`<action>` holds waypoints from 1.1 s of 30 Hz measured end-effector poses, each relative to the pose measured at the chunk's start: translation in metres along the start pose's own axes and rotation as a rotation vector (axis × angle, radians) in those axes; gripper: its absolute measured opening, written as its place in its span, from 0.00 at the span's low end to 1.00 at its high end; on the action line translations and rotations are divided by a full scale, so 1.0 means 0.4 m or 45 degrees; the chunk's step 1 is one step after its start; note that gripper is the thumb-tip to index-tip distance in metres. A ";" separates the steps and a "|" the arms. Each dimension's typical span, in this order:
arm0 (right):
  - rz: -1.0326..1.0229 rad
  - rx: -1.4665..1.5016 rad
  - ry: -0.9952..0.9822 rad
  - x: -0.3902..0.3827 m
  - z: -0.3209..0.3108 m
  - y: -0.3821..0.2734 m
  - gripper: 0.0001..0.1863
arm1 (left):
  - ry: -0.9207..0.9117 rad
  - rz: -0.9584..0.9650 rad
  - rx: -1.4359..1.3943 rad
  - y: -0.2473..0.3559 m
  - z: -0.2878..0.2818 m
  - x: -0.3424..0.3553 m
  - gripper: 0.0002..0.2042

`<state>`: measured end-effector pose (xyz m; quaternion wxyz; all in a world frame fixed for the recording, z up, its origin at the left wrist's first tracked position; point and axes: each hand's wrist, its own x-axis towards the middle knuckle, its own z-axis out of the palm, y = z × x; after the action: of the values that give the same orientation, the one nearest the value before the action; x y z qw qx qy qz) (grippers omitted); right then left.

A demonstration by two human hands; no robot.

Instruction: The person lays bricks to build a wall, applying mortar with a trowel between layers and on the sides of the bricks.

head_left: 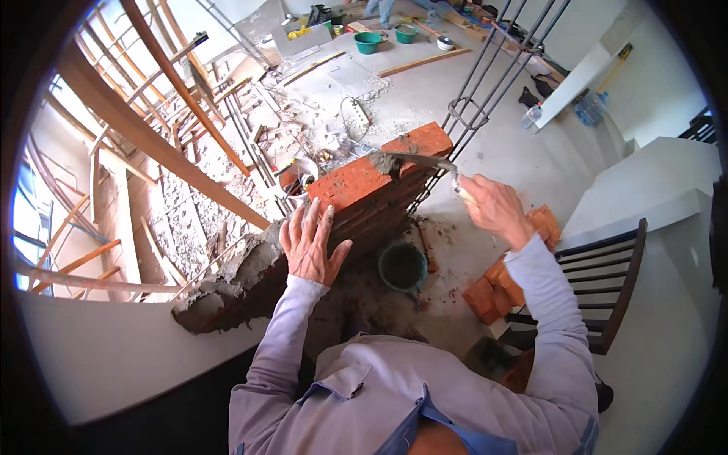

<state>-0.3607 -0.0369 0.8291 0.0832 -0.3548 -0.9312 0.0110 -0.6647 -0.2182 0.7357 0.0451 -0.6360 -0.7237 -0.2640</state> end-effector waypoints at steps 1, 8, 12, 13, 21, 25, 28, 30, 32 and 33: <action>0.061 -0.050 -0.019 0.009 0.011 -0.022 0.17 | -0.016 0.015 0.029 -0.012 0.016 0.006 0.32; 0.710 1.065 -0.522 -0.040 -0.040 -0.151 0.13 | 0.073 0.018 0.034 -0.087 0.084 0.043 0.20; -0.141 0.336 0.012 -0.019 0.106 -0.072 0.12 | 0.153 0.049 -0.076 -0.070 0.098 0.079 0.16; -0.053 0.355 -0.005 0.004 0.093 -0.081 0.13 | 0.155 0.050 -0.085 -0.080 0.101 0.075 0.15; 0.829 1.064 -0.749 0.096 -0.032 -0.247 0.16 | 0.124 0.040 -0.096 -0.100 0.085 0.069 0.15; 0.155 0.303 -0.293 0.044 0.050 -0.167 0.14 | 0.137 0.046 -0.136 -0.101 0.081 0.069 0.16; 0.244 0.165 -0.225 0.049 0.035 -0.116 0.14 | 0.123 0.051 -0.152 -0.097 0.083 0.072 0.16; 0.915 0.878 -0.662 0.089 -0.030 -0.177 0.15 | 0.118 0.051 -0.120 -0.109 0.081 0.067 0.17; 0.937 1.123 -0.581 0.064 0.002 -0.221 0.16 | 0.107 0.053 -0.107 -0.113 0.082 0.063 0.17; 0.885 1.086 -0.646 0.062 0.004 -0.250 0.16 | 0.096 0.051 -0.093 -0.116 0.084 0.060 0.17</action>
<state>-0.4450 -0.0951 0.8391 -0.0149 -0.5598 -0.6650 0.4942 -0.7039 -0.1842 0.7015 0.0545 -0.6412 -0.6985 -0.3131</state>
